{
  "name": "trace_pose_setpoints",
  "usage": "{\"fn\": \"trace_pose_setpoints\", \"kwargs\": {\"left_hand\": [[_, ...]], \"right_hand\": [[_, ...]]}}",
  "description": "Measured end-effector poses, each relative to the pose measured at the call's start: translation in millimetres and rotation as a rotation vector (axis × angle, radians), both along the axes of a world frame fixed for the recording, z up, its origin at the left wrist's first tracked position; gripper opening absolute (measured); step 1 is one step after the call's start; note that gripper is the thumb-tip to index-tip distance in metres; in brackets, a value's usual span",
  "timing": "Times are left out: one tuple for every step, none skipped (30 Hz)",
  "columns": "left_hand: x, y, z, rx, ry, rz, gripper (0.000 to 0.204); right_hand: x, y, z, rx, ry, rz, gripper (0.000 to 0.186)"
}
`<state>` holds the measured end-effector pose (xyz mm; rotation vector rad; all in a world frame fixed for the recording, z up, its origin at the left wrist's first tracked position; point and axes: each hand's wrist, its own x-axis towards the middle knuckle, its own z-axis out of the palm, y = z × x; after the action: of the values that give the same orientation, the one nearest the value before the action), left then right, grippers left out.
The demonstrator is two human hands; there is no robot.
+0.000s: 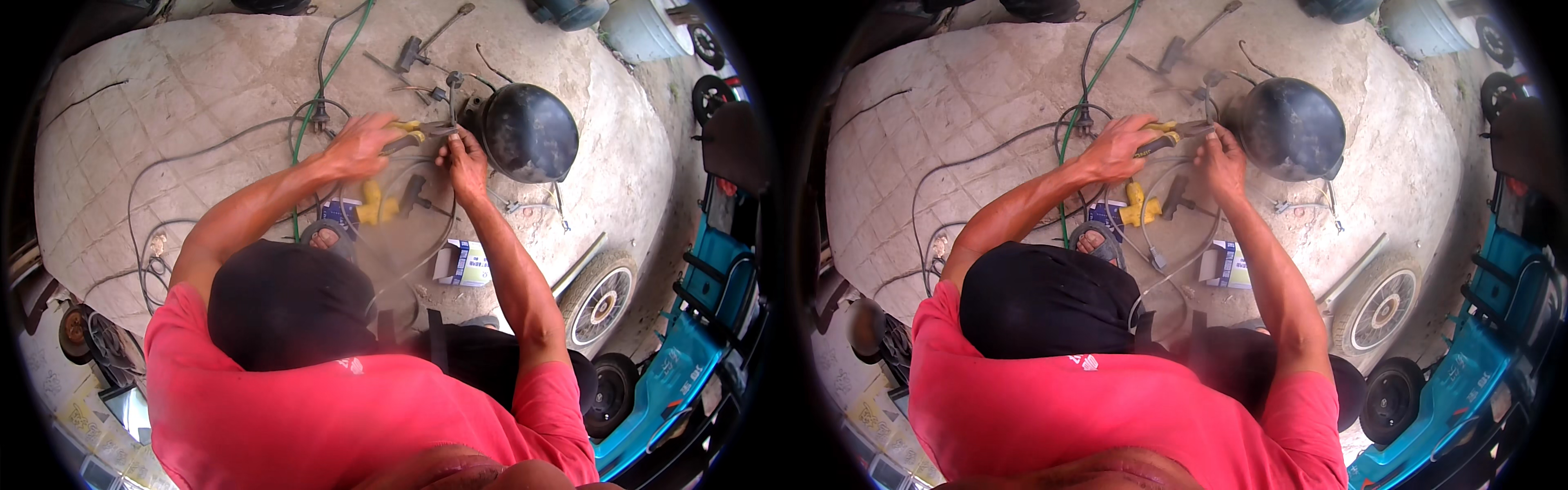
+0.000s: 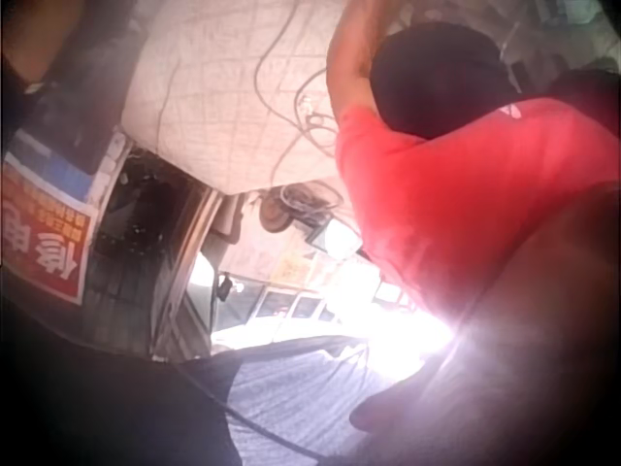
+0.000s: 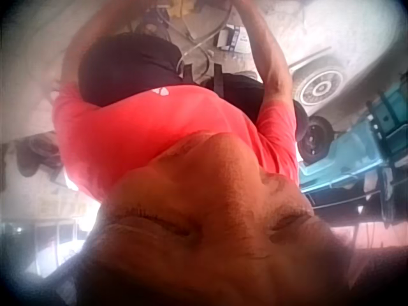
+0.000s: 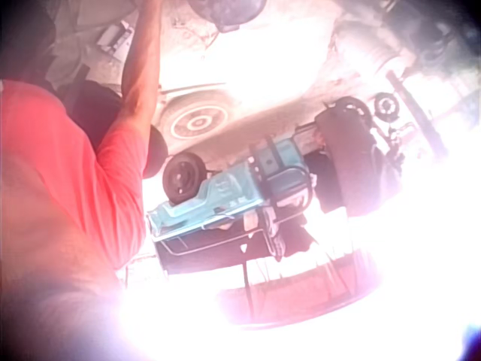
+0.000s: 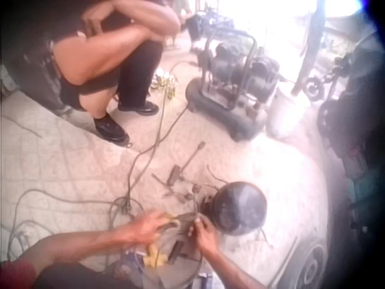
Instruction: The person works on electrical components by hand and using pliers, stripping wires and connecting them to a capacitor-like object.
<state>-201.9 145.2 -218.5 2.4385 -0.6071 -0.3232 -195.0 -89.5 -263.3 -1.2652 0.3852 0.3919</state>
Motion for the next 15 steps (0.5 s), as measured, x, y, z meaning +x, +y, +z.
{"fn": "trace_pose_setpoints", "kwargs": {"left_hand": [[2.0, -0.9, 0.0, 0.012, -0.025, -0.013, 0.058], [3.7, -1.9, 0.2, 0.024, -0.05, -0.026, 0.058], [5.1, -3.4, 0.2, 0.021, -0.078, -0.036, 0.057], [6.4, -4.9, 0.4, 0.019, -0.106, -0.046, 0.056], [7.8, -6.1, 0.4, 0.017, -0.134, -0.056, 0.055], [9.2, -7.2, 0.3, 0.017, -0.152, -0.061, 0.055], [10.8, -8.1, 0.0, 0.017, -0.169, -0.065, 0.054], [12.4, -8.3, -0.7, 0.017, -0.187, -0.07, 0.053], [14.3, -7.4, -2.2, 0.023, -0.202, -0.082, 0.052], [16.6, -6.4, -4.0, 0.029, -0.217, -0.094, 0.051], [18.3, -5.6, -5.6, 0.036, -0.232, -0.107, 0.05], [20.3, -6.3, -4.5, 0.047, -0.236, -0.119, 0.05], [22.5, -6.9, -2.9, 0.058, -0.24, -0.13, 0.049], [24.2, -7.3, -2.1, 0.069, -0.243, -0.142, 0.049], [25.6, -6.9, -2.9, 0.066, -0.247, -0.149, 0.049]], "right_hand": [[0.2, -0.8, -0.2, -0.007, 0.006, 0.017, 0.027], [0.5, -1.7, -0.4, -0.014, 0.011, 0.034, 0.026], [0.4, -3.1, -0.8, -0.012, 0.014, 0.049, 0.024], [0.5, -4.7, -1.3, -0.01, 0.016, 0.065, 0.023], [0.6, -5.9, -1.8, -0.008, 0.019, 0.08, 0.022], [0.6, -6.5, -2.6, -0.014, 0.02, 0.085, 0.021], [0.5, -6.9, -3.7, -0.021, 0.021, 0.089, 0.02], [0.5, -7.3, -4.7, -0.028, 0.022, 0.094, 0.019], [0.4, -7.7, -5.4, -0.025, 0.013, 0.097, 0.019], [0.2, -8.3, -6.0, -0.023, 0.004, 0.101, 0.019], [0.1, -8.4, -6.7, -0.02, -0.006, 0.104, 0.019], [0.0, -8.4, -6.7, -0.03, -0.001, 0.107, 0.019], [-0.1, -8.4, -6.4, -0.04, 0.004, 0.109, 0.019], [-0.2, -8.5, -6.5, -0.05, 0.009, 0.112, 0.019], [-0.3, -8.9, -7.7, -0.044, 0.008, 0.106, 0.019]]}}
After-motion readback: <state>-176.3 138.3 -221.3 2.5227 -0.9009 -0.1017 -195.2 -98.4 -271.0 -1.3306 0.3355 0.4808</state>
